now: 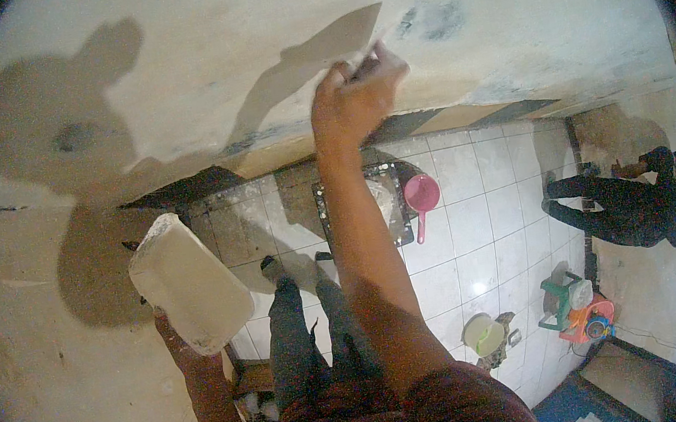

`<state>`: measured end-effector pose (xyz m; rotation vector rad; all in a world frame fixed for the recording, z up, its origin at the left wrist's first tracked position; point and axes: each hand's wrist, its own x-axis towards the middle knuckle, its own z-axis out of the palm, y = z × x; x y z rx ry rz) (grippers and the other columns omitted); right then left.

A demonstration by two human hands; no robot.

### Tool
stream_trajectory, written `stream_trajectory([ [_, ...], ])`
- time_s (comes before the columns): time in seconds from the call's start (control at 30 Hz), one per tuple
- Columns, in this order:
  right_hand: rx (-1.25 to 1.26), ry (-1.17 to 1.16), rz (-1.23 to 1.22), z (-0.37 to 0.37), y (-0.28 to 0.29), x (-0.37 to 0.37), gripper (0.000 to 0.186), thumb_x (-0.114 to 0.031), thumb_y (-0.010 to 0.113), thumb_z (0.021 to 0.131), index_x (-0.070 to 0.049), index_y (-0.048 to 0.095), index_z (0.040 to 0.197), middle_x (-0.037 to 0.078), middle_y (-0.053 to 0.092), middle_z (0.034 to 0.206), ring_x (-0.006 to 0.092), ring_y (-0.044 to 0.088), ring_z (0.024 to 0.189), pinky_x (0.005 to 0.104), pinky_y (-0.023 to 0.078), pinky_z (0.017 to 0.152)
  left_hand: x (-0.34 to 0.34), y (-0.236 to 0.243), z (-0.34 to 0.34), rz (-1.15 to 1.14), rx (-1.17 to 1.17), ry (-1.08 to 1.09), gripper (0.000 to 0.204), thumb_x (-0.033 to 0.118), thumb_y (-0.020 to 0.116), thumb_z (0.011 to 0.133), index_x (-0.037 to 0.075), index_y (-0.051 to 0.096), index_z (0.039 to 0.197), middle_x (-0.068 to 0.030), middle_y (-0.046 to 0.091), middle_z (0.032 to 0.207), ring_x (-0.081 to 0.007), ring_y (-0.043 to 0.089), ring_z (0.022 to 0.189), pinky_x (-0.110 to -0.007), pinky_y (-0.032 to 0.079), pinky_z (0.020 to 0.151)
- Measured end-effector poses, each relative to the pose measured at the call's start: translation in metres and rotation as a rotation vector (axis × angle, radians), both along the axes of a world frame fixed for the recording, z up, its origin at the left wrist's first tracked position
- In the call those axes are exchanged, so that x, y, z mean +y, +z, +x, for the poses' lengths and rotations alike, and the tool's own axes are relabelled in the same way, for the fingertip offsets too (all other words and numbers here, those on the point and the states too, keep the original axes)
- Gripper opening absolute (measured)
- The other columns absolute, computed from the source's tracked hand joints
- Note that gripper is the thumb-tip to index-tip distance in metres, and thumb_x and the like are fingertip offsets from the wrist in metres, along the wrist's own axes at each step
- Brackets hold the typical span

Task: The person applies a white substance from a plastic container onto a wall using a putty knife. They spread the material across the surface and smooth it over several spots near a window frame.

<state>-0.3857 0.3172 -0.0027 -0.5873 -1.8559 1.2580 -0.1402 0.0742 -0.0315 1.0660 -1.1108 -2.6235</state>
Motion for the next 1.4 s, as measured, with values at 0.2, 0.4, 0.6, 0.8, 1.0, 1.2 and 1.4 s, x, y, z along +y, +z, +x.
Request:
stream_trajectory([
  [0.2, -0.056, 0.516, 0.51, 0.017, -0.042, -0.063, 0.046, -0.01, 0.065, 0.077, 0.007, 0.048, 0.116, 0.025, 0.057, 0.099, 0.039, 0.058, 0.092, 0.0465, 0.046, 0.083, 0.003, 0.008, -0.002, -0.027, 0.026, -0.052, 0.063, 0.047, 0.053, 0.089, 0.008, 0.038, 0.136, -0.0119, 0.049, 0.13, -0.0275, 0.049, 0.119, -0.044, 0.044, 0.096],
  [0.4, 0.013, 0.121, 0.328, 0.011, -0.014, 0.027, 0.038, -0.003, 0.057, 0.077, 0.003, 0.05, 0.114, 0.02, 0.057, 0.086, 0.0357, 0.058, 0.077, 0.0429, 0.046, 0.074, 0.0, -0.005, 0.005, 0.067, 0.032, 0.005, 0.061, 0.046, 0.055, 0.089, 0.008, 0.041, 0.135, -0.0113, 0.05, 0.129, -0.0271, 0.05, 0.118, -0.044, 0.044, 0.097],
  [0.6, 0.046, 0.14, 0.457, -0.046, -0.028, -0.018, 0.034, -0.006, 0.063, 0.075, 0.004, 0.05, 0.105, 0.018, 0.057, 0.086, 0.0317, 0.058, 0.073, 0.0433, 0.046, 0.069, 0.014, 0.007, -0.005, 0.064, 0.03, 0.011, 0.061, 0.044, 0.058, 0.087, 0.006, 0.043, 0.133, -0.0114, 0.052, 0.128, -0.0275, 0.051, 0.116, -0.044, 0.044, 0.097],
  [0.8, 0.111, 0.527, 0.609, 0.006, -0.029, -0.099, 0.037, -0.006, 0.064, 0.073, 0.003, 0.052, 0.107, 0.022, 0.057, 0.09, 0.038, 0.058, 0.083, 0.0469, 0.047, 0.073, 0.004, -0.002, 0.007, 0.087, 0.001, 0.046, 0.06, 0.043, 0.058, 0.088, 0.006, 0.043, 0.132, -0.0122, 0.052, 0.128, -0.0282, 0.052, 0.117, -0.044, 0.045, 0.096],
  [1.0, 0.097, 0.125, 0.341, -0.037, -0.001, -0.08, 0.034, -0.011, 0.063, 0.077, 0.004, 0.053, 0.105, 0.021, 0.059, 0.089, 0.0376, 0.06, 0.082, 0.0448, 0.048, 0.074, 0.003, -0.007, 0.019, 0.032, 0.036, 0.093, 0.061, 0.043, 0.056, 0.088, 0.006, 0.041, 0.134, -0.013, 0.051, 0.128, -0.0291, 0.052, 0.116, -0.044, 0.047, 0.094],
  [1.2, 0.117, 0.575, 0.64, 0.012, -0.024, -0.127, 0.034, -0.009, 0.064, 0.074, 0.004, 0.055, 0.104, 0.022, 0.058, 0.093, 0.0385, 0.059, 0.087, 0.0468, 0.049, 0.082, -0.007, -0.001, 0.027, 0.016, 0.062, 0.046, 0.062, 0.044, 0.055, 0.089, 0.006, 0.041, 0.135, -0.0136, 0.051, 0.129, -0.0295, 0.051, 0.116, -0.045, 0.046, 0.095],
  [1.4, -0.091, 0.039, 0.187, -0.002, -0.041, -0.065, 0.029, -0.013, 0.062, 0.081, 0.006, 0.053, 0.102, 0.02, 0.058, 0.084, 0.036, 0.058, 0.073, 0.0425, 0.048, 0.069, -0.022, -0.017, 0.046, 0.06, 0.067, 0.111, 0.063, 0.045, 0.055, 0.088, 0.006, 0.04, 0.135, -0.0139, 0.051, 0.128, -0.0297, 0.05, 0.118, -0.045, 0.046, 0.095],
])
